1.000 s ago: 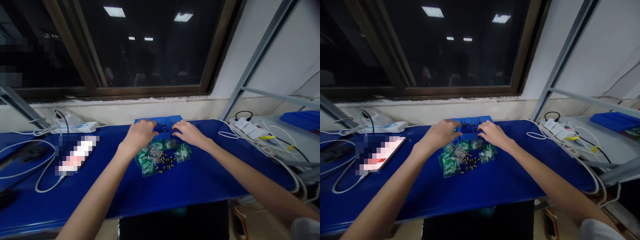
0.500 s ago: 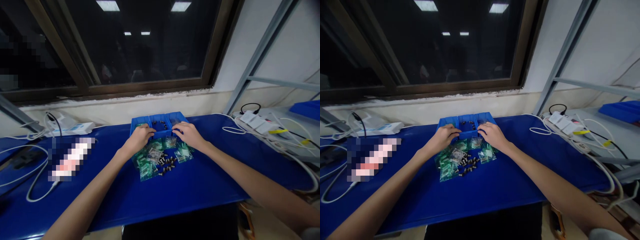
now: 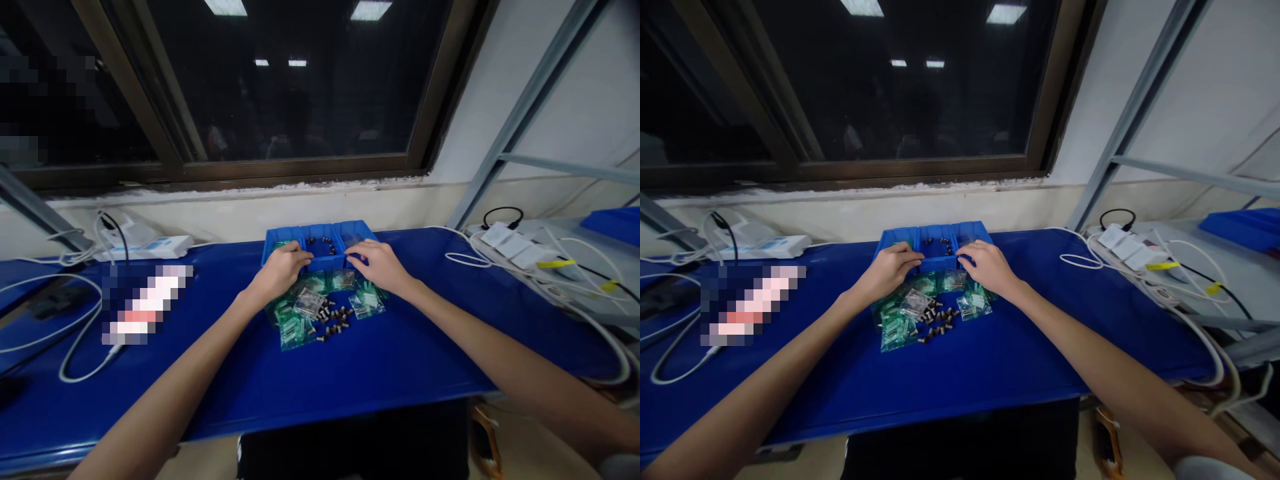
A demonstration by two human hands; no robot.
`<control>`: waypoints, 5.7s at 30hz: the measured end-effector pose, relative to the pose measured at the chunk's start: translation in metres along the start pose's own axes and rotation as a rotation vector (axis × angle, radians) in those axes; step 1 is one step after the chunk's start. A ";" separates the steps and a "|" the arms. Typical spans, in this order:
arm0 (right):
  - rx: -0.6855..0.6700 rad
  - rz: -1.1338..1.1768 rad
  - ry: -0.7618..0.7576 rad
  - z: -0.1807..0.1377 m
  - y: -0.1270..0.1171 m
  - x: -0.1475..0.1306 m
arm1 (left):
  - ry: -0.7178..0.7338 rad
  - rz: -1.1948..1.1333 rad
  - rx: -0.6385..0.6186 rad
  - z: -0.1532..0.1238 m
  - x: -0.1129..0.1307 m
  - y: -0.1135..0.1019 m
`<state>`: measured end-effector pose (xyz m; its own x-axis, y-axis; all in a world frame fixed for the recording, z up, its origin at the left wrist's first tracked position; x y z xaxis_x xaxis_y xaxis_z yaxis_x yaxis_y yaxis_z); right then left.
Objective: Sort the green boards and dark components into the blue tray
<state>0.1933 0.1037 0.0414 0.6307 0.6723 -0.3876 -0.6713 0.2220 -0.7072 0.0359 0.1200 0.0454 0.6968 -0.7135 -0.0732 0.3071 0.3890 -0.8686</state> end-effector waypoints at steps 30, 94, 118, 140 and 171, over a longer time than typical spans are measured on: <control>-0.363 -0.029 0.051 -0.012 0.028 -0.024 | 0.027 0.114 0.119 -0.008 0.037 -0.019; -0.056 0.816 0.333 -0.008 0.028 -0.018 | 0.023 -0.061 0.331 -0.016 0.049 -0.032; 0.411 0.026 0.155 -0.003 -0.066 0.025 | -0.011 -0.048 0.162 -0.007 0.029 -0.027; -0.389 0.044 0.000 -0.027 0.044 -0.048 | 0.060 0.166 -0.212 -0.009 0.030 0.013; -0.128 0.204 0.161 -0.017 0.023 -0.030 | 0.026 -0.042 0.191 -0.008 0.040 -0.030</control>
<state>0.1656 0.0768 0.0270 0.5486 0.5707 -0.6110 -0.7422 -0.0040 -0.6701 0.0499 0.0754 0.0644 0.6645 -0.7454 -0.0531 0.4550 0.4600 -0.7624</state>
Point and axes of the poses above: each hand's wrist, its own z-axis towards the middle knuckle, its own y-axis out of the palm, x = y × z, the point moved 10 cm from there along z, towards the middle knuckle, and after that the axes turned 14 degrees about z, right-handed, at the moved point
